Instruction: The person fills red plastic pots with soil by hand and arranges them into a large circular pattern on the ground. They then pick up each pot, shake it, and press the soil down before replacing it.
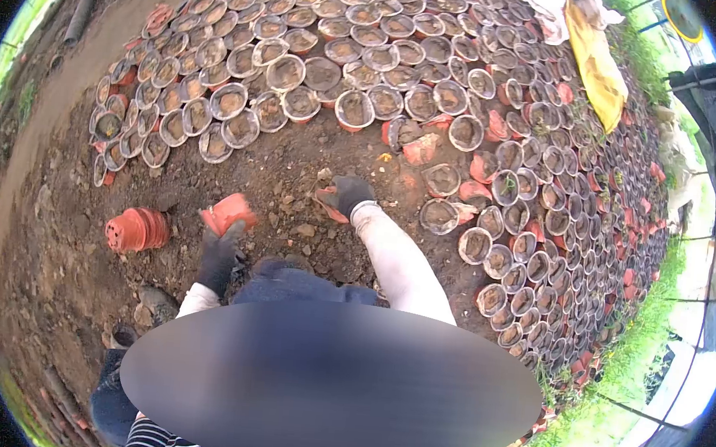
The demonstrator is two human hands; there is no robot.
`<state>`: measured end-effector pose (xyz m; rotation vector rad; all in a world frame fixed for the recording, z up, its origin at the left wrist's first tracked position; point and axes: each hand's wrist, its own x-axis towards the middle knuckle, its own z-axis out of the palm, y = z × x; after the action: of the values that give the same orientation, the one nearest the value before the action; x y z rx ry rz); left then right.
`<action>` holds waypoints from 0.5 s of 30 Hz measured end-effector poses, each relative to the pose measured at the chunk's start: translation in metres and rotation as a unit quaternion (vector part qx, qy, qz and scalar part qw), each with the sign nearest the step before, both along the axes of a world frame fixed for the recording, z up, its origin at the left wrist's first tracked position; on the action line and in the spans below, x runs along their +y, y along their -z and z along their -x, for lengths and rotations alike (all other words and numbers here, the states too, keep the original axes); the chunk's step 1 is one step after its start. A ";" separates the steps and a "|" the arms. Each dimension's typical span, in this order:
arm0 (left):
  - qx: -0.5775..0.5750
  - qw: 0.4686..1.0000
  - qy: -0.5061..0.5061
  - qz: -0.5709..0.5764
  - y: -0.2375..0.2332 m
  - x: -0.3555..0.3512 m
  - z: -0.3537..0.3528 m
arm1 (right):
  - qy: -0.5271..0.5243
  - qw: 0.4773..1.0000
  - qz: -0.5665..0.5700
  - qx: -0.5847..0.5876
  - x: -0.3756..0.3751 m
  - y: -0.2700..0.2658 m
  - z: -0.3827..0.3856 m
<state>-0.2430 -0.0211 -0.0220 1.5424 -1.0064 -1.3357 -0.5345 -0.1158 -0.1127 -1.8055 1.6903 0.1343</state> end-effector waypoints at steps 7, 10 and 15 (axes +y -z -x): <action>-0.061 0.996 -0.061 0.023 -0.042 0.011 -0.026 | 0.120 0.920 0.304 -0.218 0.070 -0.064 0.028; -0.016 0.996 -0.072 0.041 -0.067 0.010 -0.027 | 0.035 0.983 0.178 -0.027 0.097 -0.038 0.057; -0.263 0.939 0.054 0.216 -0.063 0.001 -0.086 | 0.121 0.905 0.398 -0.093 0.115 -0.058 0.086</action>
<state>-0.1567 -0.0205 0.0413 1.5380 -1.6129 -0.6961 -0.6201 -0.0006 -0.0546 -2.0260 1.9571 -0.9344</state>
